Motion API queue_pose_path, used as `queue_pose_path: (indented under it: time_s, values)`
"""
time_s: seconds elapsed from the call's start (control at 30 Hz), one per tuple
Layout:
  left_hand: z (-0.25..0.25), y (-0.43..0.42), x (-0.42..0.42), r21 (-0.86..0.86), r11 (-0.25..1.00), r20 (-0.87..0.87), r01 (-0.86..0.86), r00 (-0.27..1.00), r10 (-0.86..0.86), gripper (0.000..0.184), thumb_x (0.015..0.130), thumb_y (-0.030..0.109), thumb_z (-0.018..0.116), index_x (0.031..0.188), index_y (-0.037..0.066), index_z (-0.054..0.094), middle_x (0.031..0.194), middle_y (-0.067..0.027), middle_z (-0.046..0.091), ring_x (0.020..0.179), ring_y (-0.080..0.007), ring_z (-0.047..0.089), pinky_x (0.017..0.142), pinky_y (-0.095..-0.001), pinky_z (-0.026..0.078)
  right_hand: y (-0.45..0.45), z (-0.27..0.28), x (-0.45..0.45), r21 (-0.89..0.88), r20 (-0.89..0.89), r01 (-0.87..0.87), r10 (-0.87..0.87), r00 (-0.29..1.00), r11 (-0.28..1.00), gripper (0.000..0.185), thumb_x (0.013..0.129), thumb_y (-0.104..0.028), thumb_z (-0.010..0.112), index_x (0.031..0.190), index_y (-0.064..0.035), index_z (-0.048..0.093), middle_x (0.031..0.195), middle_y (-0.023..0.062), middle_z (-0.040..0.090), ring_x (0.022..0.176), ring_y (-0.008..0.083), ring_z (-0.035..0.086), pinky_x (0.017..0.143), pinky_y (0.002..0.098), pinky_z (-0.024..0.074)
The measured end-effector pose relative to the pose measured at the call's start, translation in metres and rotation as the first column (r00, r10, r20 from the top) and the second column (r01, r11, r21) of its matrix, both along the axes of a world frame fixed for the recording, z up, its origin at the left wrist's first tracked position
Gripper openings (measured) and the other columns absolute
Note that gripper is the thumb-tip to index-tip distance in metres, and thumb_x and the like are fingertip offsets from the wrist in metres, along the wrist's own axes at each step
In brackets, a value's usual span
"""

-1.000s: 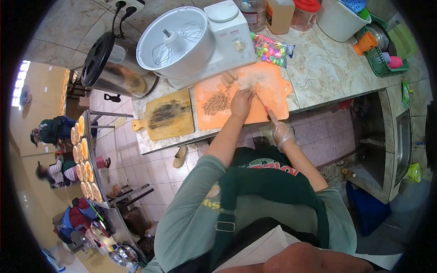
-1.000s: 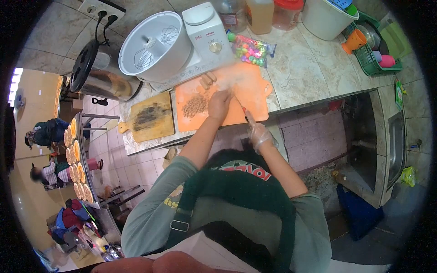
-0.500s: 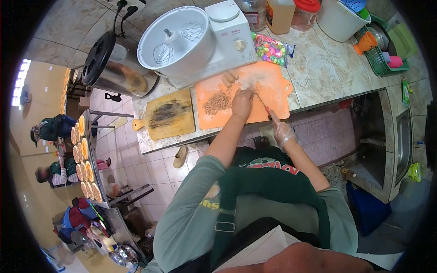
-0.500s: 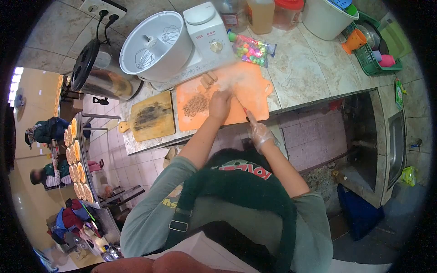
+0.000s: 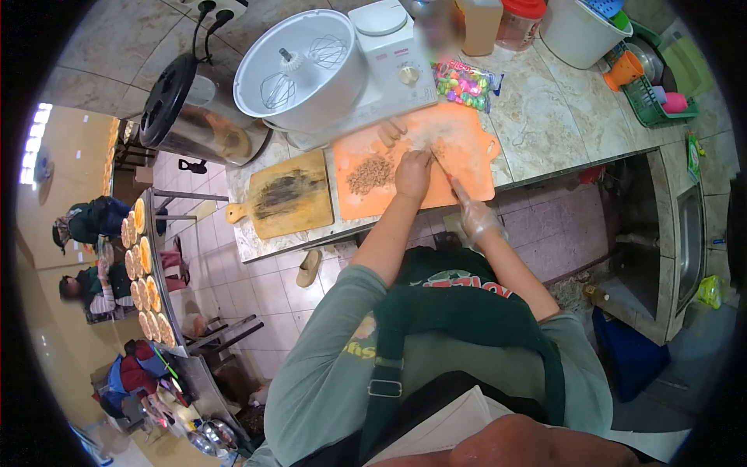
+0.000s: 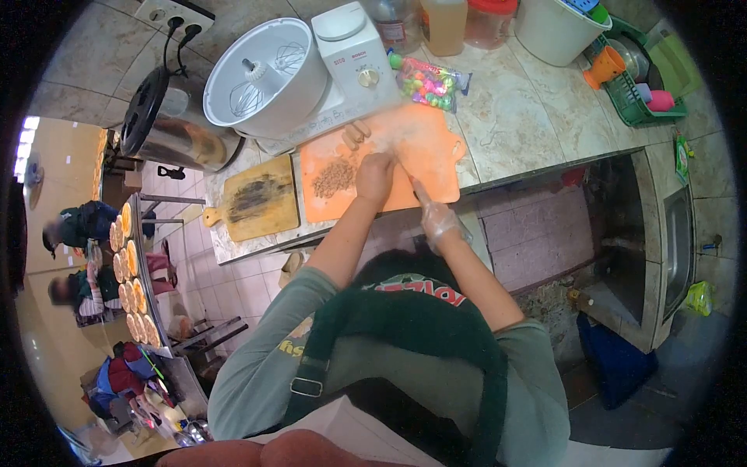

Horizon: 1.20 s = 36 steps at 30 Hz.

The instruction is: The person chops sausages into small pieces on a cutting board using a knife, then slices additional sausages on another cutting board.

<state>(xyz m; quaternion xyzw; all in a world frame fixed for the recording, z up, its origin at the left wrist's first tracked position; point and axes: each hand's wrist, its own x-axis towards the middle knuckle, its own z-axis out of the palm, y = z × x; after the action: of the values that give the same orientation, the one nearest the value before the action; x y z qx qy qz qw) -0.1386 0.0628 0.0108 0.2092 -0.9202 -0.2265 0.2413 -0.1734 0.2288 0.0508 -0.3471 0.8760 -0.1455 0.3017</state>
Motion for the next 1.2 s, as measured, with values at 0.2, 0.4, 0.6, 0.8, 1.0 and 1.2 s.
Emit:
queue_pose_path:
  time_s: [0.2,0.4,0.6,0.8,1.0,1.2]
  values:
    - [0.0,-0.001,0.002,0.003,1.0,0.032,-0.002,0.999,0.002,0.007,0.073,0.011,0.057,0.072,0.004,0.056,0.075,-0.01,0.057,0.077,-0.0267,0.053,0.065,-0.036,0.045,0.01,0.01,0.004,-0.038,0.063,0.051,-0.048,0.997,0.998,0.066,0.082,-0.004,0.037,0.134,-0.0304,0.006,0.092,0.0268,0.056,0.085,0.0386,0.056,0.076,0.0461,0.0423]
    - [-0.001,0.0,0.004,-0.018,1.0,0.071,0.014,0.997,-0.013,0.008,0.074,0.011,0.055,0.075,0.004,0.057,0.078,-0.0093,0.058,0.077,-0.0264,0.053,0.066,-0.0352,0.046,-0.021,0.012,-0.009,0.014,0.017,-0.014,0.014,1.0,1.0,0.053,0.088,-0.015,0.032,0.135,-0.0265,0.009,0.095,0.0247,0.056,0.084,0.0399,0.055,0.072,0.0476,0.0414]
    - [-0.005,-0.002,0.006,-0.04,0.999,-0.012,0.022,1.0,-0.022,0.009,0.074,0.013,0.056,0.078,0.005,0.058,0.08,-0.0074,0.059,0.077,-0.0251,0.053,0.066,-0.0346,0.046,-0.006,0.01,0.0,-0.015,0.057,0.04,-0.039,0.998,0.999,0.062,0.084,-0.006,0.036,0.134,-0.0316,0.011,0.098,0.026,0.054,0.09,0.0387,0.054,0.077,0.0476,0.0408]
    - [-0.007,-0.002,0.007,-0.019,1.0,0.054,-0.003,0.999,0.004,0.009,0.074,0.014,0.057,0.077,0.006,0.057,0.075,-0.0073,0.057,0.076,-0.0247,0.053,0.065,-0.0351,0.045,0.015,0.009,0.007,0.001,0.078,0.06,-0.06,0.995,0.998,0.062,0.084,-0.007,0.037,0.134,-0.0313,0.01,0.09,0.0273,0.056,0.085,0.0402,0.054,0.074,0.0483,0.0406]
    - [-0.009,-0.002,0.008,-0.032,0.999,0.042,0.001,0.999,0.001,0.01,0.075,0.014,0.057,0.079,0.005,0.057,0.077,-0.0069,0.058,0.078,-0.0247,0.053,0.066,-0.0347,0.046,-0.012,0.018,0.0,-0.023,0.018,0.004,-0.004,1.0,1.0,0.065,0.083,-0.005,0.036,0.134,-0.0326,0.007,0.092,0.0262,0.056,0.086,0.038,0.056,0.074,0.0468,0.0418]
    - [-0.013,-0.002,0.01,-0.041,0.999,-0.078,0.006,0.997,-0.009,0.01,0.074,0.013,0.057,0.081,0.005,0.06,0.081,-0.0068,0.059,0.08,-0.0241,0.054,0.068,-0.0338,0.046,-0.023,0.01,-0.006,0.042,0.021,-0.036,0.035,0.999,0.998,0.068,0.082,-0.002,0.036,0.135,-0.0311,0.006,0.096,0.0262,0.055,0.087,0.0367,0.057,0.075,0.0462,0.0425]
